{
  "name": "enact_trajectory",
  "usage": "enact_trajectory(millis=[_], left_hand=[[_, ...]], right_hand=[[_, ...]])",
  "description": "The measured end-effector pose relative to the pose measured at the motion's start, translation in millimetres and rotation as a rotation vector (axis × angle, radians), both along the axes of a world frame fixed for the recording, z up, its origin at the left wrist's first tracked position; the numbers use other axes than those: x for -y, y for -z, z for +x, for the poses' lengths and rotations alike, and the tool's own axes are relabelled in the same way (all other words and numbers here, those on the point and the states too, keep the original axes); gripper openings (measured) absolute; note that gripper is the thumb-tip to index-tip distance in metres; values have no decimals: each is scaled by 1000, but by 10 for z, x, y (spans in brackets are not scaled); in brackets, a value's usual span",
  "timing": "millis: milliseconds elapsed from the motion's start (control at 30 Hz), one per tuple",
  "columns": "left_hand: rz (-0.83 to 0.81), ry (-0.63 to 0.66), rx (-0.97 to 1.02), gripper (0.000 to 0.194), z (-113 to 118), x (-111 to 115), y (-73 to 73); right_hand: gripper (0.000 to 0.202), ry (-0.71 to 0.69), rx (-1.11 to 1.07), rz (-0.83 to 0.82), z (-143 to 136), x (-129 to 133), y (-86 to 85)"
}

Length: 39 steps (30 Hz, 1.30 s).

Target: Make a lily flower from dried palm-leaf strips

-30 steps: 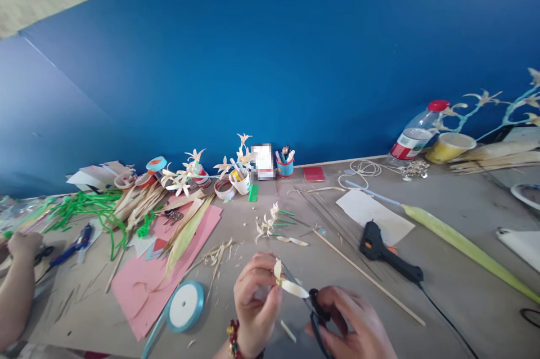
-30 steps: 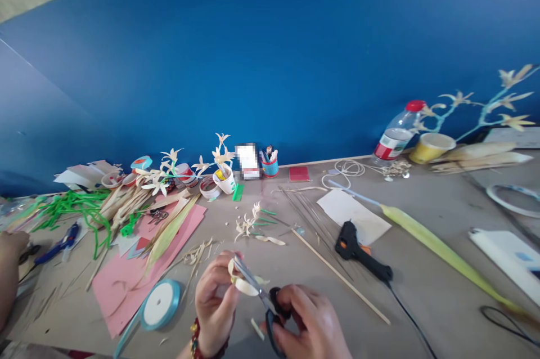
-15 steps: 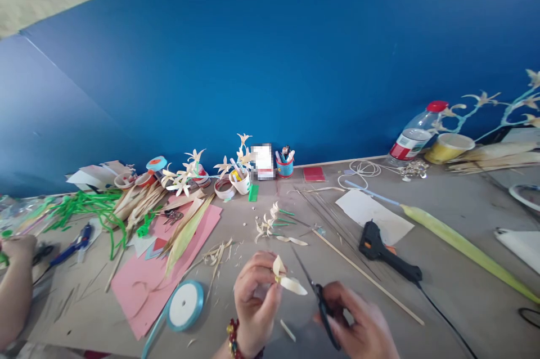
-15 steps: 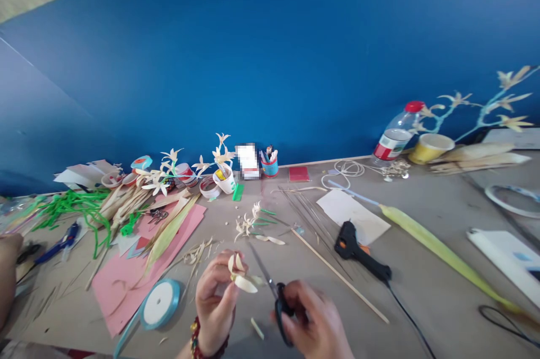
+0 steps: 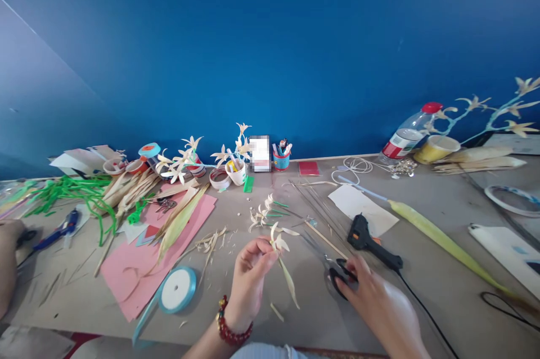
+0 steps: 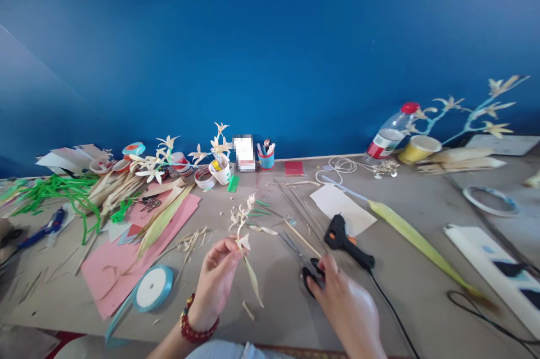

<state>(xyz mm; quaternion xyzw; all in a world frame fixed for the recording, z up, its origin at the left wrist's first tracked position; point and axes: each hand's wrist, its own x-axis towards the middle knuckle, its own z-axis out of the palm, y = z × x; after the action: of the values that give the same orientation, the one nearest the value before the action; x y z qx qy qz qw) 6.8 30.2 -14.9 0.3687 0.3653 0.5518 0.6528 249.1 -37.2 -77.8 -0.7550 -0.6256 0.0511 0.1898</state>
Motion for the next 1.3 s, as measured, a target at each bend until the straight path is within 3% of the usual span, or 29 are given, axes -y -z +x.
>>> enact_trajectory(millis=[167, 333, 600, 700, 767, 900, 1033, 1133, 1300], left_hand=[[0, 30, -13, 15, -48, 10, -2], [1, 36, -40, 16, -78, 19, -36], [13, 57, -23, 16, -96, 30, -29], [10, 79, -25, 17, -85, 38, -45], [0, 117, 4, 16, -74, 44, -60], [-45, 208, 81, 17, -62, 55, -89], [-105, 289, 150, 16, -72, 56, -107], [-144, 323, 178, 15, -78, 48, -123], [-195, 397, 216, 16, -57, 28, -130]], right_hand=[[8, -96, 94, -190, 14, -108, -166], [10, -203, -43, -325, 106, -219, -279], [8, -216, -207, -281, 147, -240, -337], [18, -261, -393, -164, 2, -277, -431], [28, -325, -634, -101, -174, -329, -536], [33, -350, -1189, -141, -581, -457, -721], [30, -436, -1563, -216, -807, -542, -730], [32, -449, -1647, -225, -828, -565, -656], [29, -516, -1582, -132, -754, -578, -598]])
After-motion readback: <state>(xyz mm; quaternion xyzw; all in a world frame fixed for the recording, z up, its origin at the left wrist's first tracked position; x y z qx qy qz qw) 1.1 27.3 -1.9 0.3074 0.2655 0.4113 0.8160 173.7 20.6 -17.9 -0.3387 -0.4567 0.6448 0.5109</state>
